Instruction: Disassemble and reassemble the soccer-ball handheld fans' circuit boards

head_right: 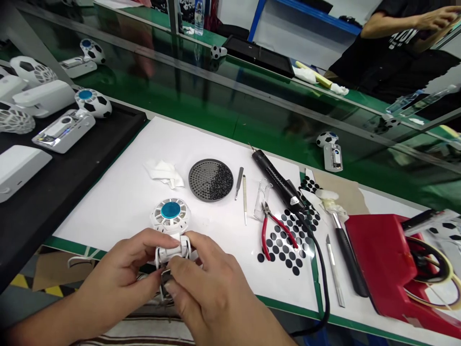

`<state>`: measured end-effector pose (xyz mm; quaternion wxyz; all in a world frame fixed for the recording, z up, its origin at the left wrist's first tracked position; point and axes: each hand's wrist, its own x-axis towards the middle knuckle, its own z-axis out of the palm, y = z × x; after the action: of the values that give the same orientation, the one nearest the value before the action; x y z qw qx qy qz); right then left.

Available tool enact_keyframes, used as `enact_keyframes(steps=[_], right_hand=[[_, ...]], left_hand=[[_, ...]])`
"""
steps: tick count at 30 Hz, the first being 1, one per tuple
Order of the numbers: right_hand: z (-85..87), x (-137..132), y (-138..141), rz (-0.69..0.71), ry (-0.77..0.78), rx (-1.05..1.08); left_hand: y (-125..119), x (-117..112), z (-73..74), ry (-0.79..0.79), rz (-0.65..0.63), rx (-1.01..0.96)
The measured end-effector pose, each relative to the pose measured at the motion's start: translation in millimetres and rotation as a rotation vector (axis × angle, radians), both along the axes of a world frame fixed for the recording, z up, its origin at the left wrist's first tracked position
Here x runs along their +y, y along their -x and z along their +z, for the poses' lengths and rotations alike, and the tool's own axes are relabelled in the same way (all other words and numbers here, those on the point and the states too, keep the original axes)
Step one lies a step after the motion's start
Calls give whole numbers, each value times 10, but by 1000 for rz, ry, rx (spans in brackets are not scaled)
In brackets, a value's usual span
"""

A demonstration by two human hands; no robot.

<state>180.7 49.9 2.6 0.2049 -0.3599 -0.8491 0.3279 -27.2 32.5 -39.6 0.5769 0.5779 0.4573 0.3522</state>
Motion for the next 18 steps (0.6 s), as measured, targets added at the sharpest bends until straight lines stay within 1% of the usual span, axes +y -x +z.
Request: enact_keyframes(steps=[3,5,7,9,11,13,14,16,18], right_hand=[[22,30,38,10,73,25],[-3,22,53,-7,73,22],[-50,0,56,-68,67,40],[-100,-16,47,-161,111,69],[-134,-9,31,-249,224,101],[-142,26,11,-284,373,141],[-140,48,1,-270,454,168],[-135,88,-12,-198,592,234],[-145,108,-11,-141,668,320]], left_hand=[[71,-8,22,45,-30,11],[107,-17,46,48,-44,-8],[126,-24,62,40,-59,-24],[131,-25,63,42,-54,-16],[129,-16,49,49,-52,-2],[126,2,30,31,-59,7],[123,13,22,8,-68,5],[112,32,12,-15,-84,-39],[89,43,18,3,-78,-105]])
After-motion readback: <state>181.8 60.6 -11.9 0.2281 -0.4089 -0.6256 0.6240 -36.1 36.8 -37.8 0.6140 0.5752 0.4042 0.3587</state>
